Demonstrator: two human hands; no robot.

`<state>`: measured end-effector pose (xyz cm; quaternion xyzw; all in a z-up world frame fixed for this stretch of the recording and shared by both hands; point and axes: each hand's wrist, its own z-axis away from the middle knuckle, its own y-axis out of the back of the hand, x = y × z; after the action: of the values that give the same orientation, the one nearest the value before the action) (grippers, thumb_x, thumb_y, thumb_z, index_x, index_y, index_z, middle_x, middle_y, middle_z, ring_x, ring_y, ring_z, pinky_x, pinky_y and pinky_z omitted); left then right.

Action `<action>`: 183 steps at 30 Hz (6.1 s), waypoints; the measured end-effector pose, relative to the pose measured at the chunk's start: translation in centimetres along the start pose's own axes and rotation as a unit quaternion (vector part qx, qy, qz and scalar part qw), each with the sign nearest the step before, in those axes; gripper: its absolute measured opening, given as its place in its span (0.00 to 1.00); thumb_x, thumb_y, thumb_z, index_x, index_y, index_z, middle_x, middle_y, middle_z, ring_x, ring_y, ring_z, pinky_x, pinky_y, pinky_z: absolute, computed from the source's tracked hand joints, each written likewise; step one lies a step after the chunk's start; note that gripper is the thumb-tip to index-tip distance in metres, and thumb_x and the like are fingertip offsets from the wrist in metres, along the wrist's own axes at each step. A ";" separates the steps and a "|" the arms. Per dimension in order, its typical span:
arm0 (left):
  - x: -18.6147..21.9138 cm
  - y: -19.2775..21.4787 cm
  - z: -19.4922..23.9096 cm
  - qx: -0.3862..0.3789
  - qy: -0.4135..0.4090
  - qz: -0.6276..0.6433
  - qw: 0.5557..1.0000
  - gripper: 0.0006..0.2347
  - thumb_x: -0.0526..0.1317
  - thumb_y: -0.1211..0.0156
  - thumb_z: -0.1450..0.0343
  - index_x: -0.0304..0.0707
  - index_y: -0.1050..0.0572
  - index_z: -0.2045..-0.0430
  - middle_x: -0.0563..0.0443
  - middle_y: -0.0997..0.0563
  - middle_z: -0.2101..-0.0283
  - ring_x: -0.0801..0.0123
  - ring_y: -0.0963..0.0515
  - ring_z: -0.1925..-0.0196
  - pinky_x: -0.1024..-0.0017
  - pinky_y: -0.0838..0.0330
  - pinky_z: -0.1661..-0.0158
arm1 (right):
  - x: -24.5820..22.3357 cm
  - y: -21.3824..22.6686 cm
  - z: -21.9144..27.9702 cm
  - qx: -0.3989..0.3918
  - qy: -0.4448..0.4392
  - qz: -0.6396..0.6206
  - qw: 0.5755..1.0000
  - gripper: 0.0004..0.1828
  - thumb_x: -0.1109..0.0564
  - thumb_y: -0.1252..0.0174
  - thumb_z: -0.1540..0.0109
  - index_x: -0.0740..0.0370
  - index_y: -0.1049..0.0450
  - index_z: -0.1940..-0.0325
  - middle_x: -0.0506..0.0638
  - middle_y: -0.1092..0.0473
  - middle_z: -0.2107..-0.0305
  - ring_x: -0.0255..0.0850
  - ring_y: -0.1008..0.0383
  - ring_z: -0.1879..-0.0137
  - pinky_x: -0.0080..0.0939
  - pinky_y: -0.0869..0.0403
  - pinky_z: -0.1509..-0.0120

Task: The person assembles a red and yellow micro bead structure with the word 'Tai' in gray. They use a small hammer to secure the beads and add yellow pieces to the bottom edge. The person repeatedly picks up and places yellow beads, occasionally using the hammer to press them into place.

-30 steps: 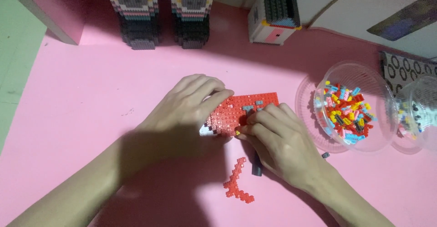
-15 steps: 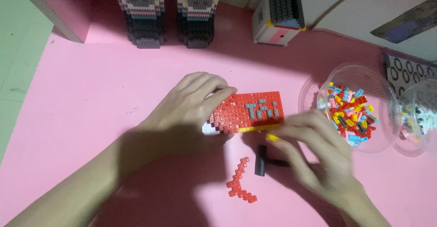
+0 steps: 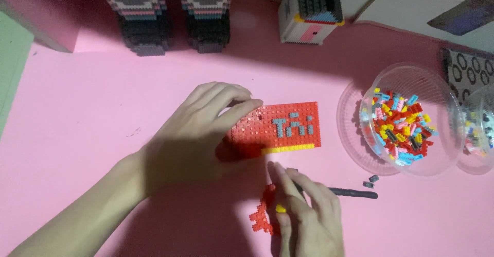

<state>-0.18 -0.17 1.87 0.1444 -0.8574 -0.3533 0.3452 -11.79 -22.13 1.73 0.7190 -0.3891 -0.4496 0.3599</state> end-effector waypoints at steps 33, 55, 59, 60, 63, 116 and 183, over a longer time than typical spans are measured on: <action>-1.1 -0.4 0.6 0.020 -0.015 0.009 1.000 0.28 0.50 0.25 0.34 0.26 0.26 0.49 0.35 0.23 0.51 0.42 0.24 0.43 0.49 0.32 0.43 | 5.5 1.2 -1.4 -0.067 0.130 0.023 0.989 0.12 0.53 0.61 0.28 0.55 0.31 0.57 0.50 0.28 0.33 0.50 0.32 0.24 0.59 0.41 0.17; 2.6 1.1 -0.2 -0.033 0.143 0.348 0.926 0.17 0.43 0.31 0.31 0.33 0.20 0.52 0.47 0.18 0.51 0.63 0.21 0.45 0.68 0.23 0.43 | 5.2 4.9 -4.3 0.134 0.089 -0.236 0.958 0.35 0.53 0.30 0.48 0.70 0.33 0.42 0.69 0.25 0.48 0.57 0.21 0.36 0.51 0.22 0.22; 3.6 1.2 -0.2 -0.018 0.108 0.369 0.923 0.14 0.41 0.32 0.29 0.32 0.21 0.54 0.47 0.18 0.55 0.63 0.21 0.50 0.68 0.23 0.48 | 3.5 5.8 -5.7 0.077 0.112 -0.228 0.964 0.16 0.55 0.34 0.46 0.70 0.23 0.61 0.61 0.20 0.62 0.53 0.20 0.52 0.45 0.19 0.38; 4.0 1.5 -0.4 -0.018 0.107 0.370 0.923 0.14 0.41 0.32 0.29 0.32 0.21 0.54 0.47 0.18 0.55 0.63 0.21 0.50 0.68 0.23 0.48 | 3.8 5.8 -5.7 0.078 0.112 -0.226 0.965 0.16 0.55 0.34 0.46 0.70 0.23 0.61 0.61 0.20 0.62 0.53 0.20 0.52 0.45 0.19 0.38; 4.9 2.0 -0.5 -0.044 0.101 0.441 0.891 0.07 0.38 0.38 0.26 0.30 0.20 0.63 0.46 0.16 0.67 0.68 0.18 0.58 0.71 0.27 0.46 | 4.4 5.7 -5.8 0.065 0.168 -0.251 0.951 0.14 0.55 0.36 0.44 0.69 0.24 0.62 0.62 0.20 0.62 0.50 0.15 0.56 0.47 0.19 0.44; 3.6 1.5 -0.5 -0.087 0.148 0.331 0.928 0.17 0.51 0.36 0.30 0.39 0.15 0.56 0.49 0.17 0.53 0.67 0.22 0.46 0.71 0.26 0.47 | 7.5 6.0 -4.0 0.108 0.112 -0.253 0.955 0.14 0.60 0.36 0.44 0.75 0.25 0.60 0.65 0.23 0.63 0.55 0.20 0.53 0.51 0.21 0.37; 19.1 -14.2 1.4 0.168 0.054 -0.226 0.958 0.09 0.29 0.41 0.27 0.44 0.15 0.64 0.48 0.17 0.52 0.56 0.18 0.55 0.55 0.27 0.51 | 24.8 11.4 -15.8 -0.127 0.325 0.197 0.916 0.18 0.50 0.36 0.36 0.48 0.24 0.81 0.43 0.29 0.78 0.47 0.27 0.66 0.50 0.29 0.59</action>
<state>-14.86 -18.89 0.48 0.4088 -0.8295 -0.2650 0.2731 7.41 -46.40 7.82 0.6827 -0.3238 -0.1572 0.6359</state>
